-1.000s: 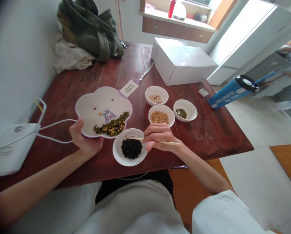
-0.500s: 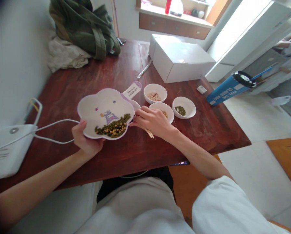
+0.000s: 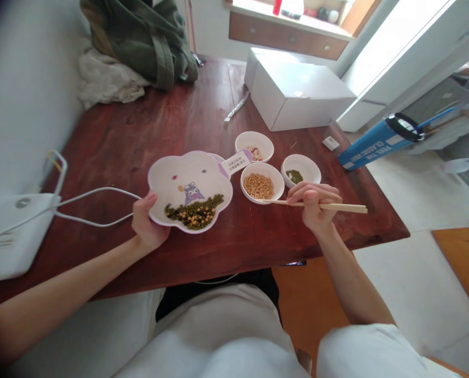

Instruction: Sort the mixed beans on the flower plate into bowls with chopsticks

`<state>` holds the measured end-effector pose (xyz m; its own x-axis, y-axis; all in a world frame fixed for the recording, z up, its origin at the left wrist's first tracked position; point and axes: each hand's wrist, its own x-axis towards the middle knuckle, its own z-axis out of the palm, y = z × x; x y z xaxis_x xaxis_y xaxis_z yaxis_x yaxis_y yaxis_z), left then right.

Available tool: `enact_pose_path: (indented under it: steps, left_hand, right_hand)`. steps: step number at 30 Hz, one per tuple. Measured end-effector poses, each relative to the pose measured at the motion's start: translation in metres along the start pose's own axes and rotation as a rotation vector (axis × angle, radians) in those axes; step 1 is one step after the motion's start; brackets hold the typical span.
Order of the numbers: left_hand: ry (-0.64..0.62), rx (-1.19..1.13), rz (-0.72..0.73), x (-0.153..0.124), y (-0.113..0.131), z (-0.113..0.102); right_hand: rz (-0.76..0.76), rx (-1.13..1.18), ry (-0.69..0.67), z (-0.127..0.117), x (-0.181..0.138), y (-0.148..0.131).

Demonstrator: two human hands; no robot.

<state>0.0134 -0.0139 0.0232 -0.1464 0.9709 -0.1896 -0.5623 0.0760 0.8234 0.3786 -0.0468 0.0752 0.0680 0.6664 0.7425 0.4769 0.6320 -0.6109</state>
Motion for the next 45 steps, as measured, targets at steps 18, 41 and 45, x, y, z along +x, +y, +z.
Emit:
enact_pose_path:
  steps: [18, 41, 45]
  left_hand:
    - [-0.035, -0.019, 0.038, 0.001, 0.012, 0.012]
    - [-0.262, 0.006, -0.017, -0.007, 0.021, 0.01]
    - [-0.262, 0.004, -0.016, -0.011, 0.02, 0.01]
  right_hand:
    - [0.118, 0.428, -0.097, 0.078, -0.018, -0.018]
    - [-0.08, 0.504, -0.105, 0.091, 0.031, -0.055]
    - [-0.025, 0.458, -0.162, 0.095, 0.017, -0.049]
